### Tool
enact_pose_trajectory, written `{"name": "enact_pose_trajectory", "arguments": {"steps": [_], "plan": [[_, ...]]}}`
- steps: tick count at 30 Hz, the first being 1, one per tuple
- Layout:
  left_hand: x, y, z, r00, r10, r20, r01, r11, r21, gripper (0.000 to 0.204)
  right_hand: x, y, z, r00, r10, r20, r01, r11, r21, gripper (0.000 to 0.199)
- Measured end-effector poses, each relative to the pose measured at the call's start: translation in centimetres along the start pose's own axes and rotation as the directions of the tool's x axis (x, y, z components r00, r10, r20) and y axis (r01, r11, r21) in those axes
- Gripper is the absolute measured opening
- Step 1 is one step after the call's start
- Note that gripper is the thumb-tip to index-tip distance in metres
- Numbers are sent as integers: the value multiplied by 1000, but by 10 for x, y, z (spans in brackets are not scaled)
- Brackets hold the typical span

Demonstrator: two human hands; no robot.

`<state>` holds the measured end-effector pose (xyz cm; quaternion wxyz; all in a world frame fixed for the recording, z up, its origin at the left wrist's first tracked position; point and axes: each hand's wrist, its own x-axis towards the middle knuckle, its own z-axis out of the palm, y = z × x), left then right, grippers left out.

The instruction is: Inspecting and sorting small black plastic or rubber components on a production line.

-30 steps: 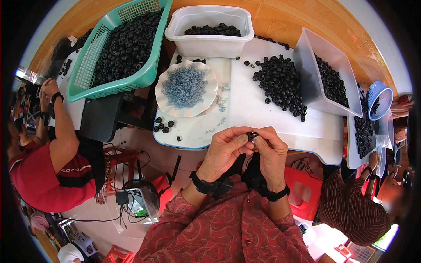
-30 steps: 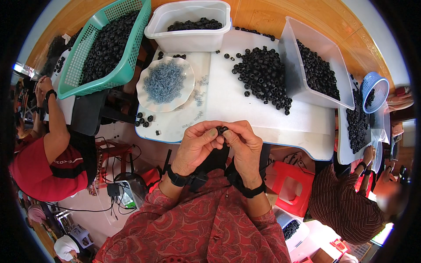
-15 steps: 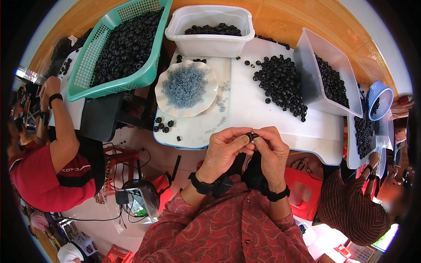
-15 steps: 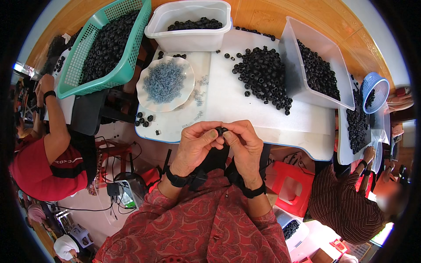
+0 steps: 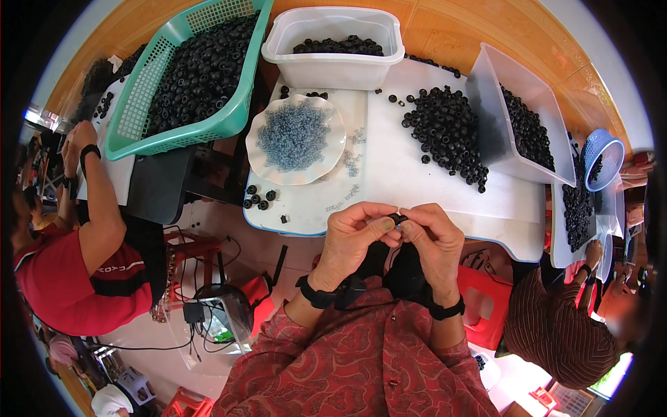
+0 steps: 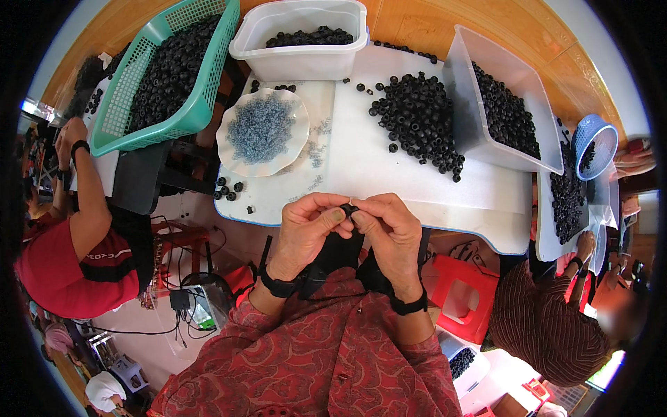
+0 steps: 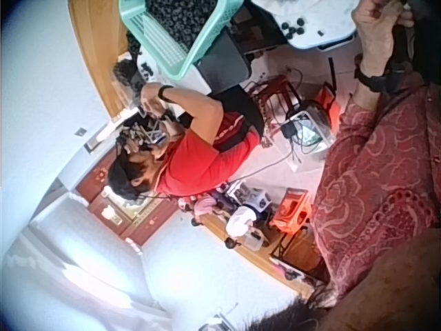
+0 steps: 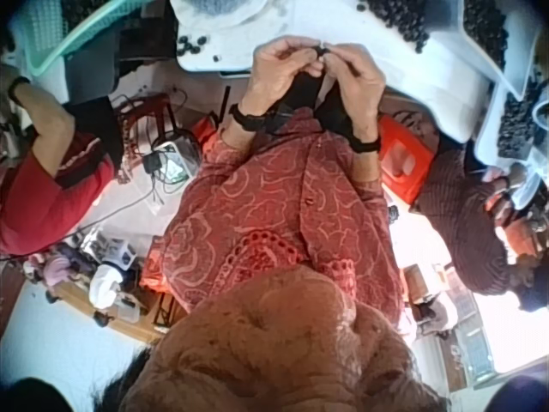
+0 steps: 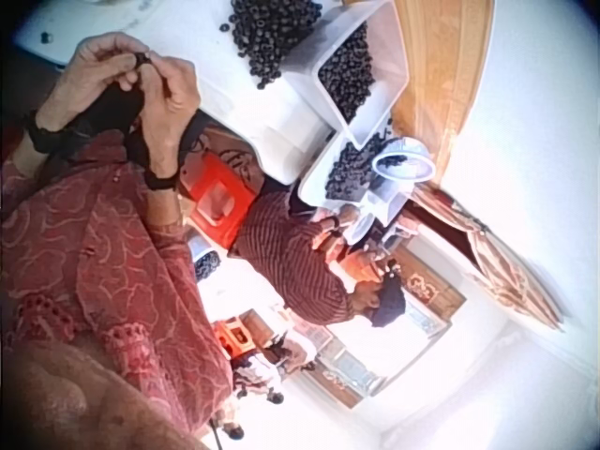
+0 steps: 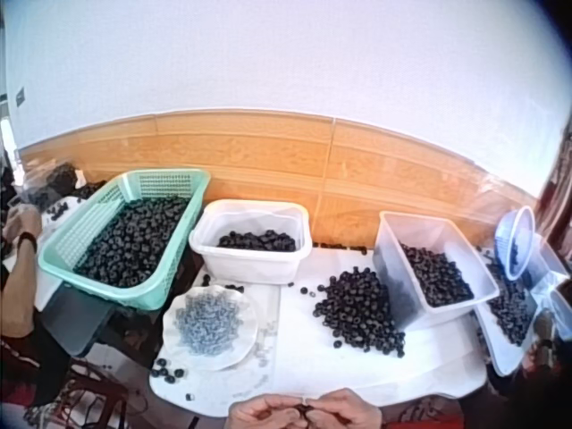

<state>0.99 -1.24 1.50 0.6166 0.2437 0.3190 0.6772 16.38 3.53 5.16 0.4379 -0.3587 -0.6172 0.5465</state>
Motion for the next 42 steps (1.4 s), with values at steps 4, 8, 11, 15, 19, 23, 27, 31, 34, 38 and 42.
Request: {"name": "enact_pose_trajectory", "arguments": {"steps": [4, 8, 11, 15, 19, 23, 27, 31, 34, 38, 42], "plan": [[-1, 1, -1, 1000, 9, 16, -9, 999, 33, 19, 1, -7, -3, 998, 51, 46, -51, 999, 4, 21], [-1, 1, -2, 999, 22, 35, -25, 998, 65, 19, 1, -11, -4, 994, 89, 62, -91, 996, 24, 22], [-1, 2, -2, 999, 29, 32, -31, 996, 86, 19, 1, -11, -2, 995, 87, 52, -89, 996, 26, 22], [-1, 2, -3, 999, 34, 27, -37, 992, 123, 19, -1, -10, 0, 988, 154, 2, -154, 988, 10, 19], [-2, 4, -3, 999, 29, 20, -32, 988, 153, 18, 1, -15, 0, 999, 36, 29, -30, 982, -185, 16], [-2, 6, -3, 999, 28, 16, -31, 985, 169, 18, 4, -24, 4, 986, -143, 91, 169, 868, -467, 17], [-3, 7, -3, 1000, 25, 1, -25, 981, 193, 17, 3, -27, 8, 985, -150, 86, 173, 847, -502, 16], [-3, 7, -6, 1000, 9, -11, -7, 984, 179, 16, 2, -18, 10, 969, -231, 84, 241, 828, -507, 16], [-4, 8, -8, 1000, -9, -22, 12, 990, 138, 16, 1, -16, 14, 961, -262, 85, 268, 818, -509, 16], [-4, 13, -7, 999, 47, 4, -46, 959, 279, 16, 2, -18, 13, 945, -296, 137, 321, 772, -549, 18], [-5, 14, -10, 999, 38, 24, -43, 968, 246, 16, 6, -21, 11, 948, -264, 177, 318, 775, -547, 18]]}}
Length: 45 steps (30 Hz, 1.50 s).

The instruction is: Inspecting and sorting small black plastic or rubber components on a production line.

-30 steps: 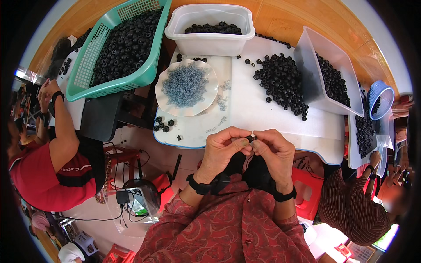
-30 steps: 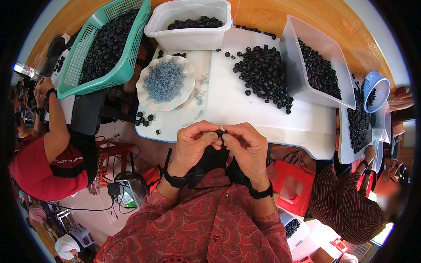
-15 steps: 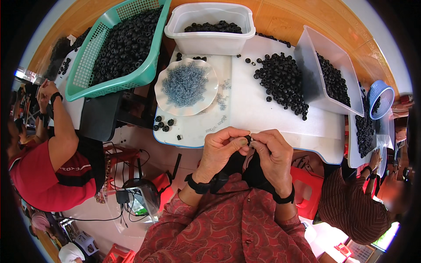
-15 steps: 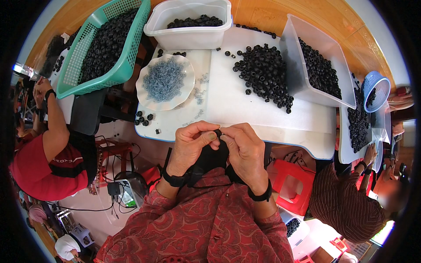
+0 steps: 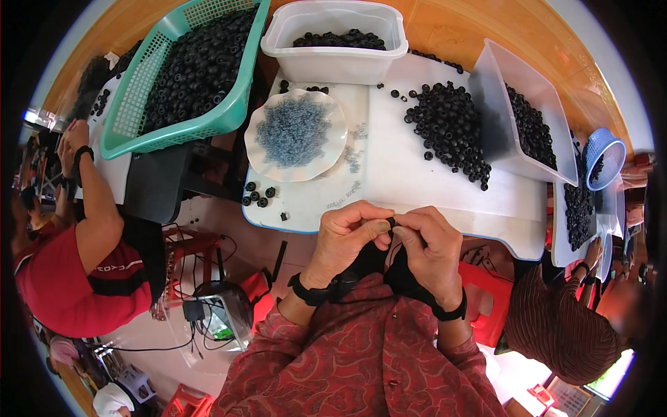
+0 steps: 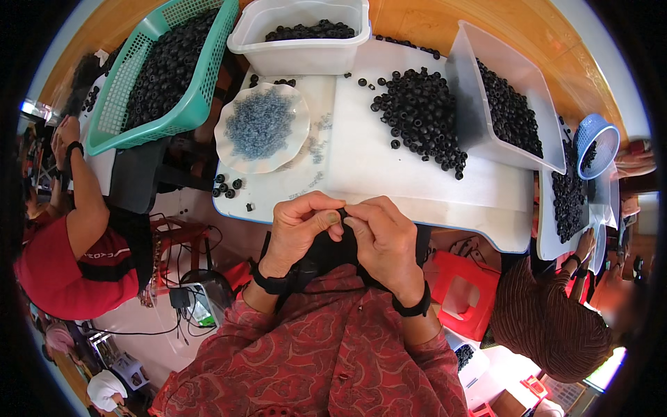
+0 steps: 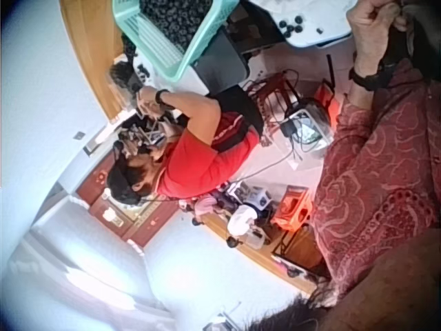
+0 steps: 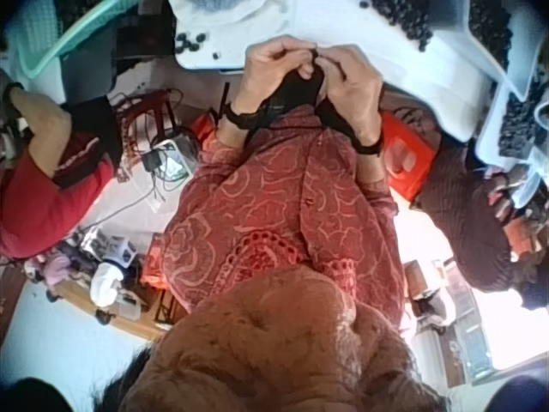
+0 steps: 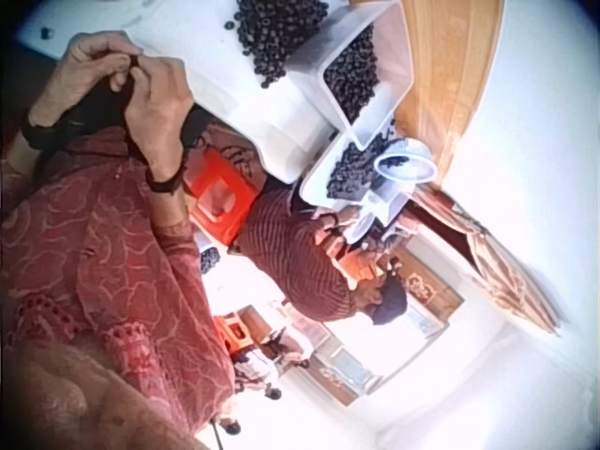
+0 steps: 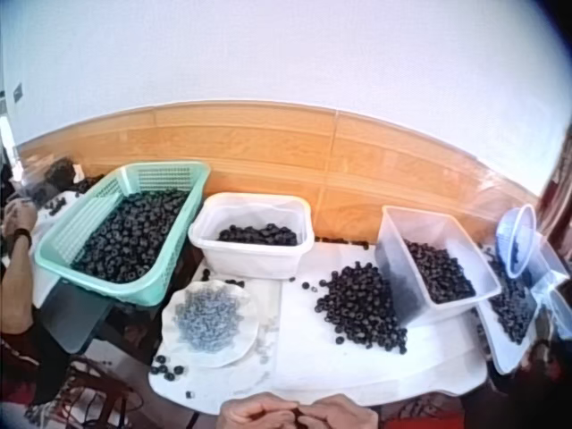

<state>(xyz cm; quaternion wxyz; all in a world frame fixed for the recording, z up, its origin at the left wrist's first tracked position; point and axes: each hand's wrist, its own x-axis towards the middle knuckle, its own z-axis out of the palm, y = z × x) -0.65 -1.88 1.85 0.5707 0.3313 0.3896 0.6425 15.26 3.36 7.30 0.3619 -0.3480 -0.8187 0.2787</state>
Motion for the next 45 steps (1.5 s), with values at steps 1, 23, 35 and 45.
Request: {"name": "enact_pose_trajectory", "arguments": {"steps": [1, 23, 35, 45], "plan": [[0, 0, 0, 1000, 0, -1, 0, 1000, -1, 16, 0, -1, -2, 997, 78, 14, -79, 994, 80, 18], [2, -3, -9, 999, 3, 54, -4, 1000, 14, 15, 3, 1, 2, 957, 271, 102, -288, 932, 222, 14], [7, -2, -16, 999, -51, 5, 51, 997, 57, 13, 12, 12, 9, 990, 124, 65, -133, 979, 154, 15], [47, -12, -18, 995, -51, -84, 69, 972, 226, 8, 17, 70, 40, 997, 82, -14, -79, 984, 160, 15]]}}
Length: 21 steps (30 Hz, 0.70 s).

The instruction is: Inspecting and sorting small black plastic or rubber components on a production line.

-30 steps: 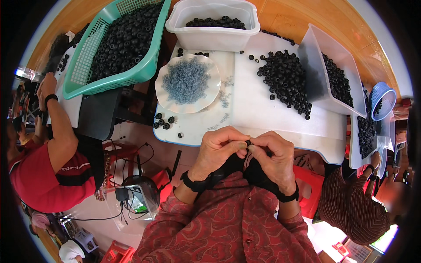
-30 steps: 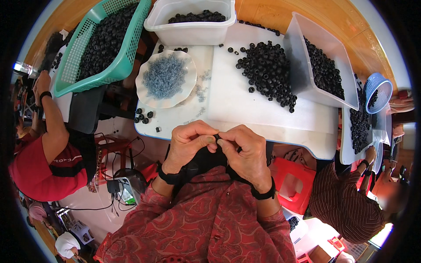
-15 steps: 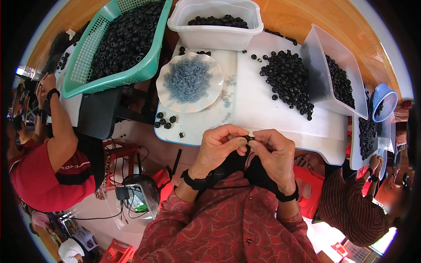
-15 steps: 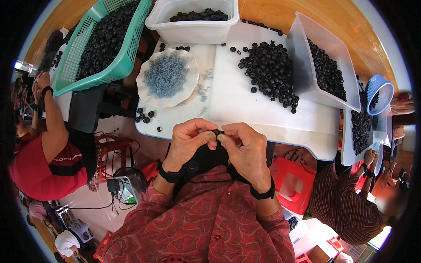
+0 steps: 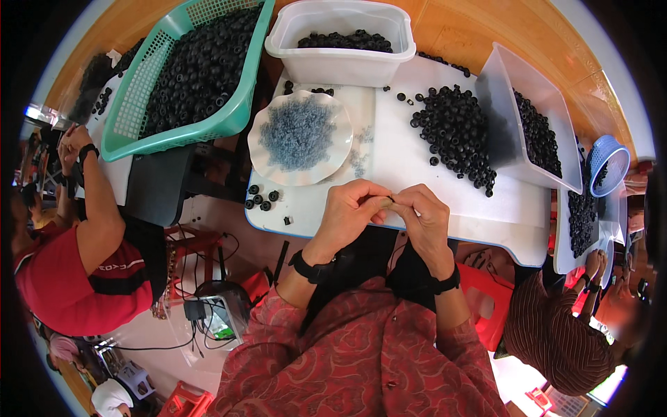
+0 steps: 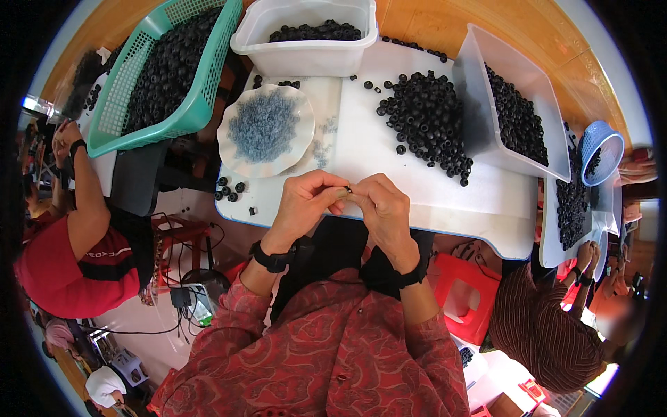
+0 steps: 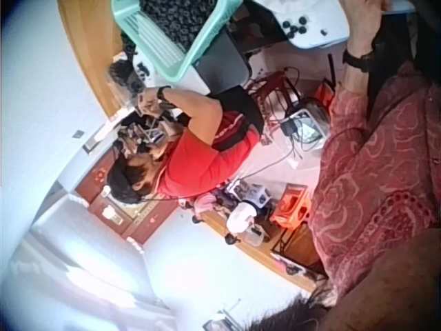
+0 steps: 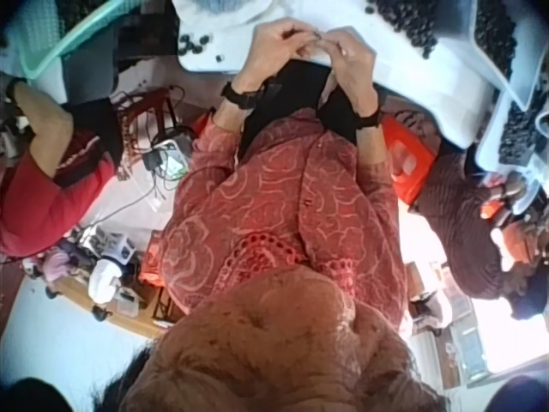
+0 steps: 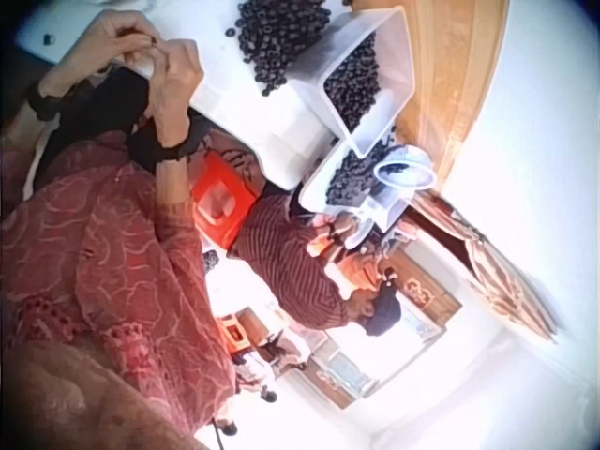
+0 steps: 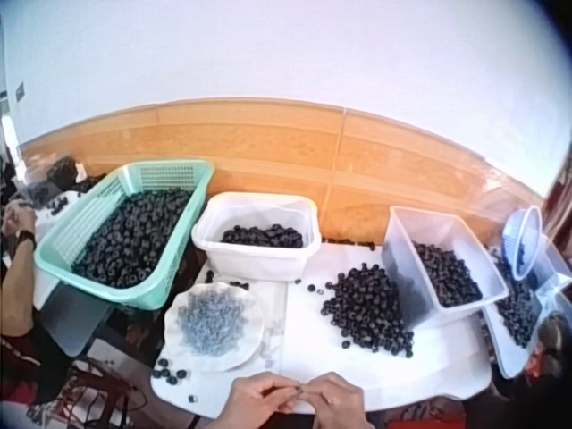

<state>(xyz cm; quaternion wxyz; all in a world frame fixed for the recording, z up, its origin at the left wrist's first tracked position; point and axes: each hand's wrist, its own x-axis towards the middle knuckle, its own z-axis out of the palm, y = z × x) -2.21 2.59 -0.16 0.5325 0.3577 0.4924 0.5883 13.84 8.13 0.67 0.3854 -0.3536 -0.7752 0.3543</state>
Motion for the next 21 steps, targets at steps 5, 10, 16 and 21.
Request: {"name": "enact_pose_trajectory", "arguments": {"steps": [5, 10, 16, 21], "plan": [[18, -1, 6, 999, 44, 0, -43, 984, 173, 6, 5, 21, 6, 989, -131, -72, 113, 970, -213, 15], [24, -5, 8, 994, 109, 6, -105, 935, 339, 6, 10, 24, 4, 982, -176, -72, 150, 950, -275, 15], [27, -7, 12, 949, 300, 102, -299, 740, 602, 9, 10, 27, 1, 988, -144, -51, 131, 970, -206, 18], [24, -10, 16, 914, 389, 113, -353, 629, 692, 7, 10, 27, -5, 994, -105, 6, 105, 979, -175, 22]]}}
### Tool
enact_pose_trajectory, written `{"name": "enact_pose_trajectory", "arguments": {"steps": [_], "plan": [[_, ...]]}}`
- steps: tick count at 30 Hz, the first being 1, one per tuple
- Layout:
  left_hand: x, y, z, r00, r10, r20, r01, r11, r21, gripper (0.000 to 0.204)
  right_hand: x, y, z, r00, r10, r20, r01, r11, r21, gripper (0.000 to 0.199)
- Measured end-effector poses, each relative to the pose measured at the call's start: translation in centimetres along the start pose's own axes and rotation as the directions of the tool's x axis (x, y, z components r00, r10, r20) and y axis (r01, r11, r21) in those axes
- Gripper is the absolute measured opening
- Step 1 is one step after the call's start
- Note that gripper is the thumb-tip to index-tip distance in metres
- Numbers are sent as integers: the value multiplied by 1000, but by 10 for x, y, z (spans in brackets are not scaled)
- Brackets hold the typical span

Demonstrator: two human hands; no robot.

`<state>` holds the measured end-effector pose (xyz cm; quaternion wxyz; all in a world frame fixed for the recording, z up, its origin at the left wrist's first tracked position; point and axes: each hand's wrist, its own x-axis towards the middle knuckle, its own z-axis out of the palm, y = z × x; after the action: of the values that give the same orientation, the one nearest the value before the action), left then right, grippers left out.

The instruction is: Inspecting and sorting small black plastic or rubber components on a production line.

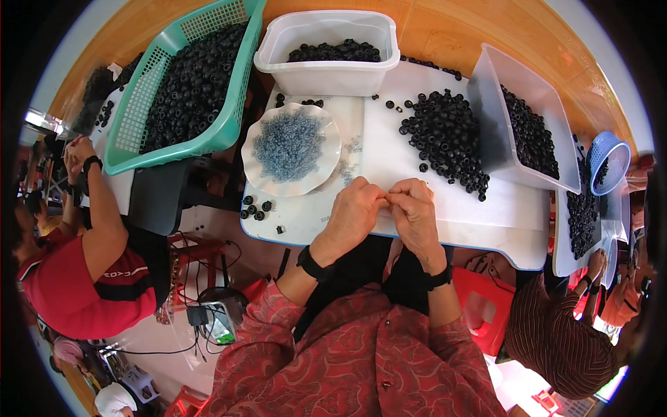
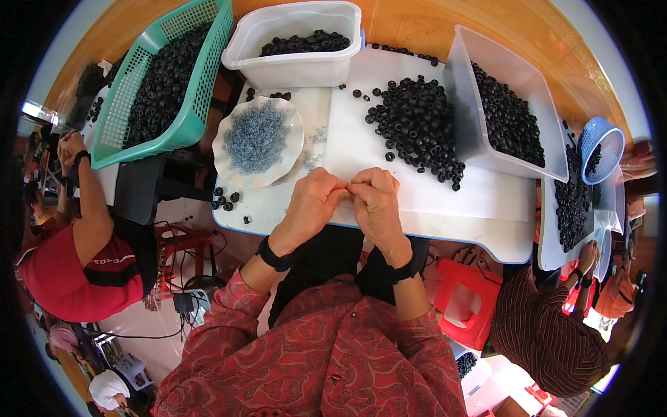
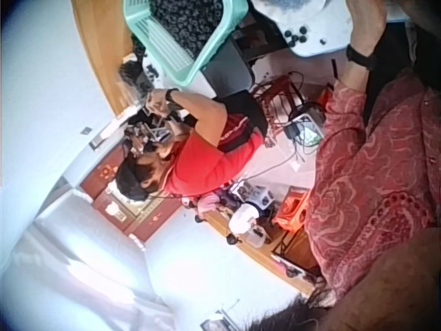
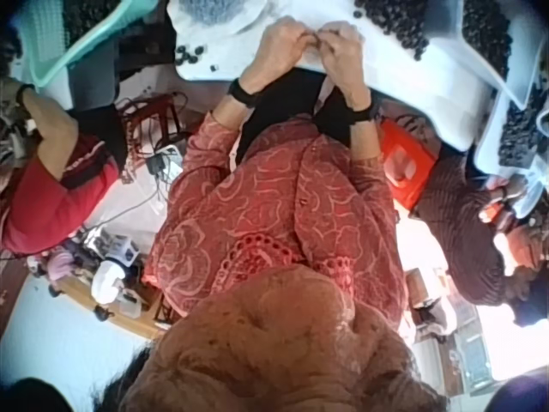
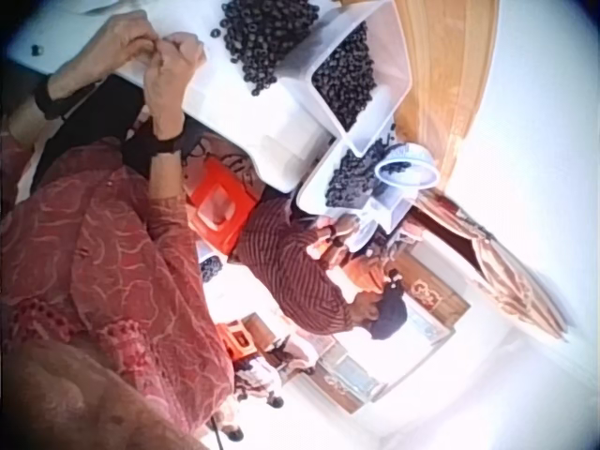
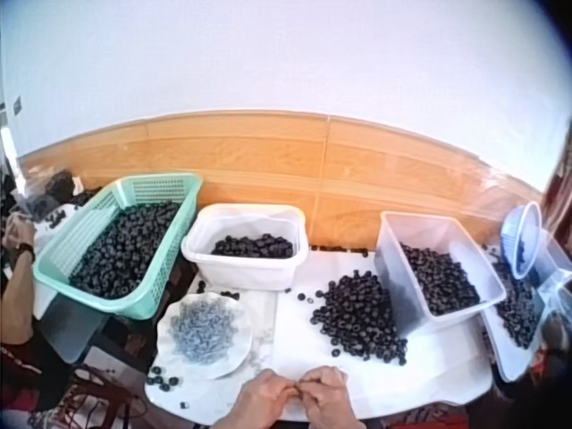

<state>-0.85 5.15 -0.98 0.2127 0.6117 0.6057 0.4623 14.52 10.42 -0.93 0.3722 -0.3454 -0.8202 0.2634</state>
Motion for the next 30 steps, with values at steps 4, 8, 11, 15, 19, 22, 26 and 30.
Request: {"name": "enact_pose_trajectory", "arguments": {"steps": [4, 8, 11, 15, 19, 22, 26, 30], "plan": [[-2, 3, 2, 1000, -6, 2, 6, 1000, 20, 9, -1, -3, -3, 996, 85, 22, -86, 993, 83, 23], [-2, 7, 5, 1000, 15, -6, -15, 997, 80, 11, -5, -4, -5, 959, 282, 30, -277, 908, 315, 28], [-2, 9, 6, 999, 35, -3, -34, 993, 111, 6, -4, -12, -6, 981, 168, -94, -146, 967, 209, 26], [-4, 4, 4, 995, 79, 65, -89, 983, 158, 8, 4, -41, 3, 981, 41, -188, -3, 980, 200, 27], [0, 14, 3, 994, 97, 52, -96, 995, -11, 27, 14, -45, 13, 991, -124, -50, 129, 986, 108, 37], [-14, 19, 5, 998, -24, 51, 36, 965, -258, 38, 18, -46, 18, 990, -141, -11, 141, 980, 144, 35], [-23, -11, 17, 998, 21, 65, -10, 986, -164, 40, 16, -45, 23, 999, -51, 17, 45, 968, 248, 33], [-35, -58, 24, 968, 217, 130, -245, 928, 281, 34, 18, -42, 27, 999, -36, 31, 27, 966, 259, 32]]}}
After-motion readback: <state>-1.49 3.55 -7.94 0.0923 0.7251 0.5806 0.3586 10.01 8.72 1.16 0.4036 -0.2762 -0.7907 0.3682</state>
